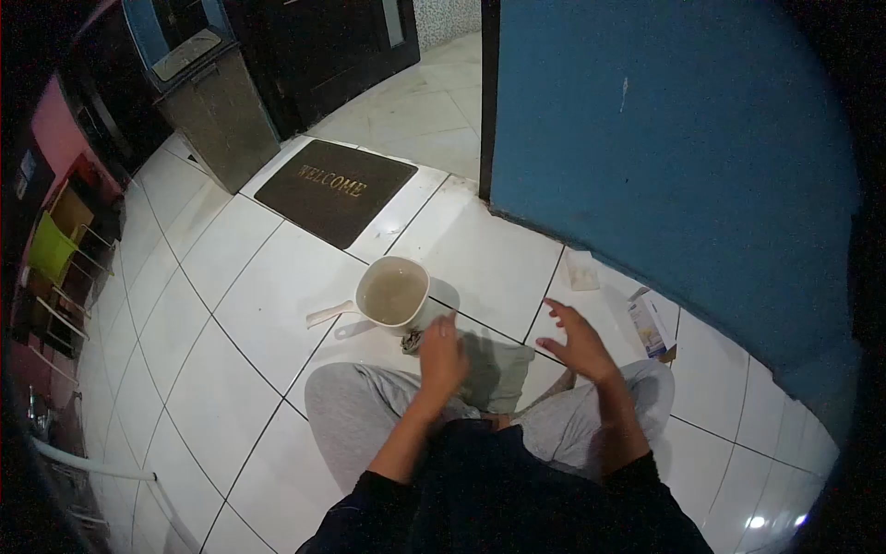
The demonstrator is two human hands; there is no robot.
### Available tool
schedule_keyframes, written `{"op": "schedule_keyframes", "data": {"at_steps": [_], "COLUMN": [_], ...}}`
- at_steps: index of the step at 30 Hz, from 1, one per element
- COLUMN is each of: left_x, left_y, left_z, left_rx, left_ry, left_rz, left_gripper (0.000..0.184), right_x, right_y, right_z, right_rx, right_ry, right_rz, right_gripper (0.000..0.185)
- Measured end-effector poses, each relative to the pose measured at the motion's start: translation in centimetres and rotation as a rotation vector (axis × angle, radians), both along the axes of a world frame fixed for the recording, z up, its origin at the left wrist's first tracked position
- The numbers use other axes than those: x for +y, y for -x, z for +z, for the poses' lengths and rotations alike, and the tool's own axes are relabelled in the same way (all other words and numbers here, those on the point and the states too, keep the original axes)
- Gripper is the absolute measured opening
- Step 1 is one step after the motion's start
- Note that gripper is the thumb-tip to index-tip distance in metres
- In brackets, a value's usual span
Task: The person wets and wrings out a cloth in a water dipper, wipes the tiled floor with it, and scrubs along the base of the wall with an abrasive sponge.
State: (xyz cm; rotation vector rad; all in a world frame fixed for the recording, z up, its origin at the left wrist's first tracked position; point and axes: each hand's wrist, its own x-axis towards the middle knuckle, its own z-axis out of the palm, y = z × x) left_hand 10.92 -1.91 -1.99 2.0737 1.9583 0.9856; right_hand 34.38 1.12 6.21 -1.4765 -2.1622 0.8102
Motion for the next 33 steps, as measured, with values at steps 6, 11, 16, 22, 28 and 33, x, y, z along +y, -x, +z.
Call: {"op": "schedule_keyframes", "data": {"at_steps": [6,11,16,22,28,33], "left_x": [-1.8,0.3,1.7,4.7,9.4,13.7], "left_y": [-5.9,-7.9,-7.8,-5.5,-3.6,-3.2], "left_z": [-4.3,-8.7,-10.9,-9.9,-9.7,-9.8], "left_rx": [0.012,0.030,0.272,0.280,0.329,0.326], "left_ry": [0.611,0.457,0.249,0.160,0.123,0.156], "left_rz": [0.032,0.224,0.347,0.209,0.089,-0.118], "left_gripper": [0.063,0.077,0.076,0.072,0.072,0.072], "right_x": [3.1,4.2,4.7,4.5,4.7,5.3], "right_y": [-3.2,-6.8,-7.9,-7.6,-6.5,-6.1], "right_z": [2.1,-1.9,-2.3,-2.2,-1.0,-1.4], "right_rx": [-0.052,0.048,0.046,0.095,-0.008,0.014], "right_ry": [-0.077,0.015,0.147,0.093,0.125,0.090], "right_rz": [0.039,0.036,-0.023,0.015,0.073,0.167], "right_gripper": [0.042,0.035,0.030,0.028,0.030,0.029]}}
